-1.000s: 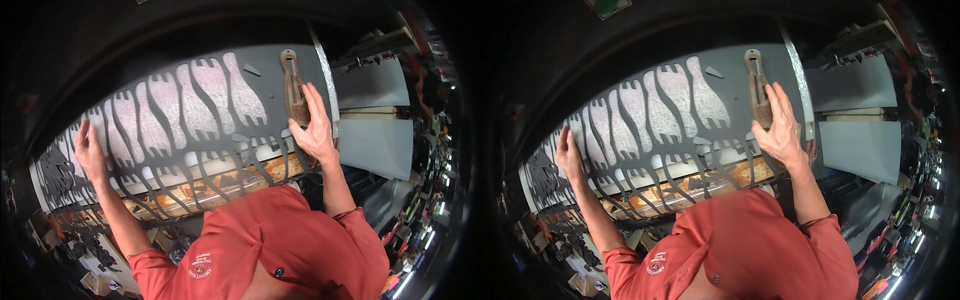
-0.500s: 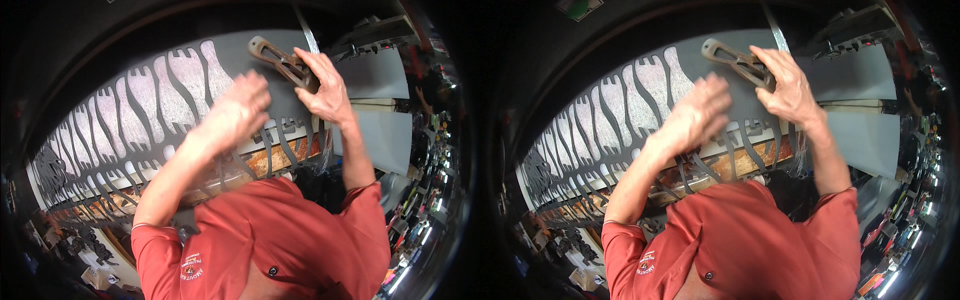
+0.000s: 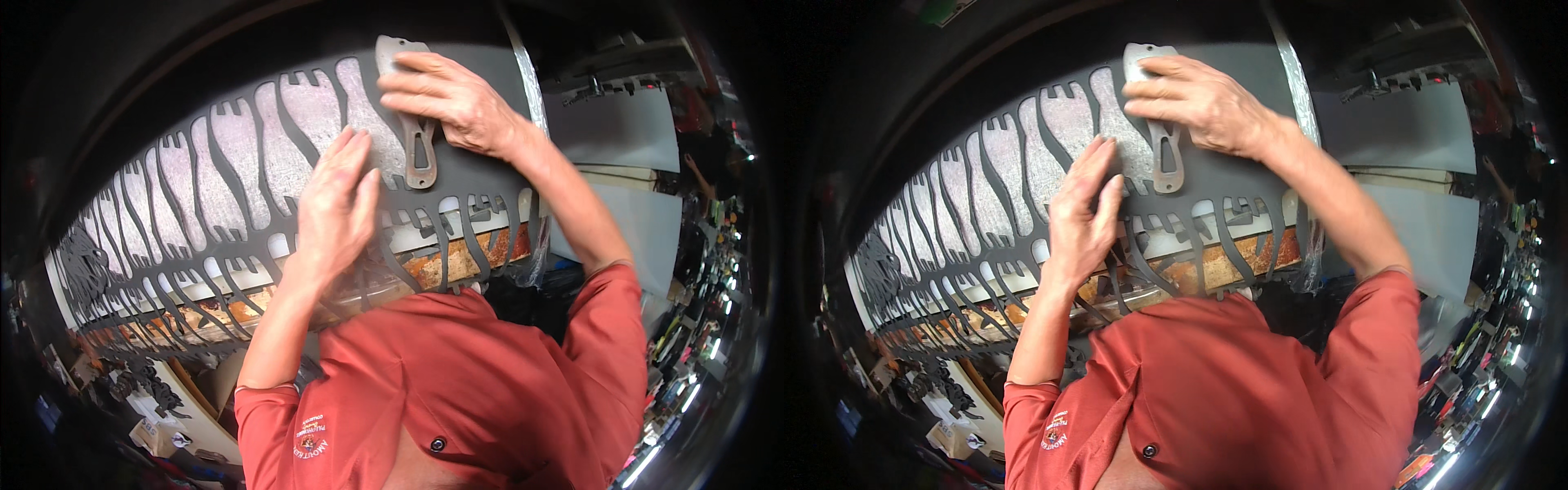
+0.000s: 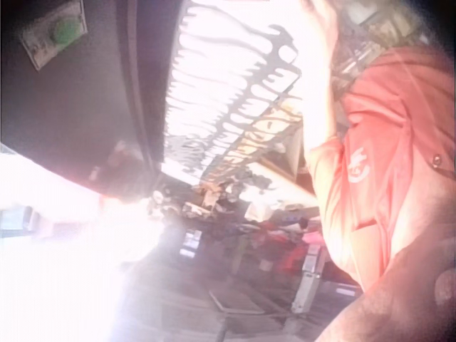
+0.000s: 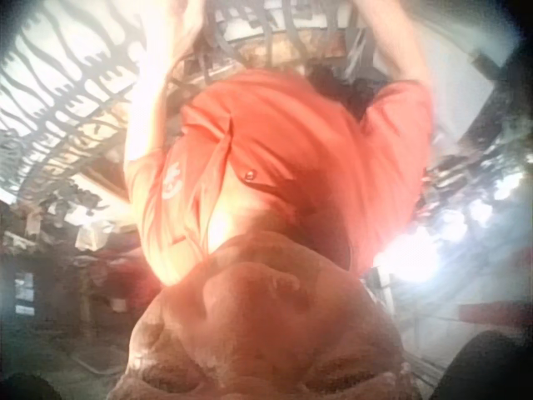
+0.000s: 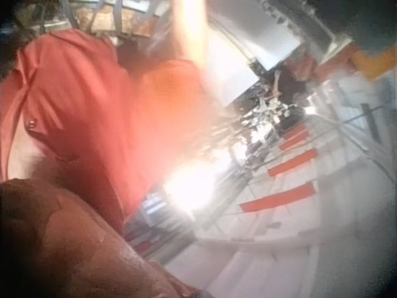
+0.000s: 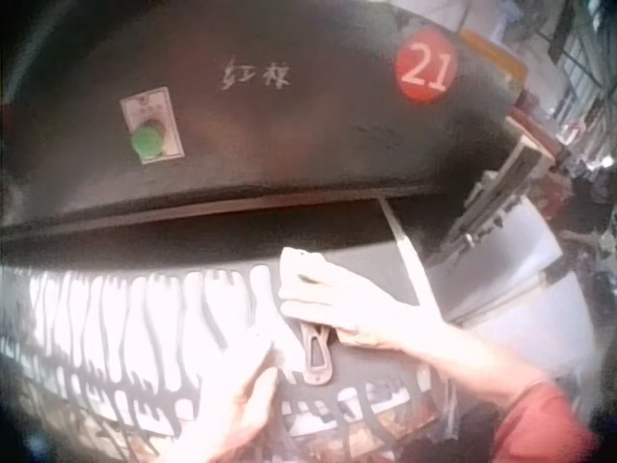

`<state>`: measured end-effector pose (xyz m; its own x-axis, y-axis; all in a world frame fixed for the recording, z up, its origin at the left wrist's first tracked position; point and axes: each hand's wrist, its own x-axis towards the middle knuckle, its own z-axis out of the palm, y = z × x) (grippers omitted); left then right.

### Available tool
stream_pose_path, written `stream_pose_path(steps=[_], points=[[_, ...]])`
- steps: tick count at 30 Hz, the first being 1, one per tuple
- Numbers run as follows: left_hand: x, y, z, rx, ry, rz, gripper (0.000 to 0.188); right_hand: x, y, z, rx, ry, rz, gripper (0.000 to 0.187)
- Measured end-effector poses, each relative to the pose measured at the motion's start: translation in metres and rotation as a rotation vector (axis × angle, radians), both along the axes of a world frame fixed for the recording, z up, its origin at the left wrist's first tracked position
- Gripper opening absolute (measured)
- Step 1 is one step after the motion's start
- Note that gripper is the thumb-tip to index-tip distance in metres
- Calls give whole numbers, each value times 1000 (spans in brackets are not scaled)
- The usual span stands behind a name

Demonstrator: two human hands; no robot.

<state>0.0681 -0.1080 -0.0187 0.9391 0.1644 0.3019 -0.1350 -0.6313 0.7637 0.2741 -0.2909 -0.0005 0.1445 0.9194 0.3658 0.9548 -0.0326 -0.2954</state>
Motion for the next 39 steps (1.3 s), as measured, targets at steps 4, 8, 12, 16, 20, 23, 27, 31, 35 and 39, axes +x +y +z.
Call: stream_pose_path(steps=[4, 8, 12, 16, 20, 23, 27, 31, 35, 39], points=[[9, -8, -14, 213, -33, -99, 50, -50, 6, -21, 254, 534, -692, 62], [11, -10, -18, 199, -47, -63, 46, -66, 17, -32, 246, 360, -667, 78], [13, -11, -20, 88, -79, -26, 46, -60, 14, -29, 243, 362, -653, 69], [12, -12, -22, 69, -109, -24, 45, -60, 11, -27, 223, 402, -633, 62], [13, -12, -22, 75, -126, -11, 44, -52, 12, -29, 202, 358, -605, 65], [12, -10, -19, 36, -94, -12, 42, -51, 7, -26, 179, 370, -573, 71], [-11, 4, -10, -35, -170, -30, 37, -83, -17, -24, 132, 359, -602, 102], [-71, 21, 4, -48, -120, -20, 30, -108, -29, -34, 212, 232, -582, 85], [-143, 14, 5, -45, 14, 47, 22, -106, -28, -42, 278, 329, -573, 77], [-174, -4, -25, -7, -12, 119, 23, -105, -28, -36, 325, 365, -566, 73]])
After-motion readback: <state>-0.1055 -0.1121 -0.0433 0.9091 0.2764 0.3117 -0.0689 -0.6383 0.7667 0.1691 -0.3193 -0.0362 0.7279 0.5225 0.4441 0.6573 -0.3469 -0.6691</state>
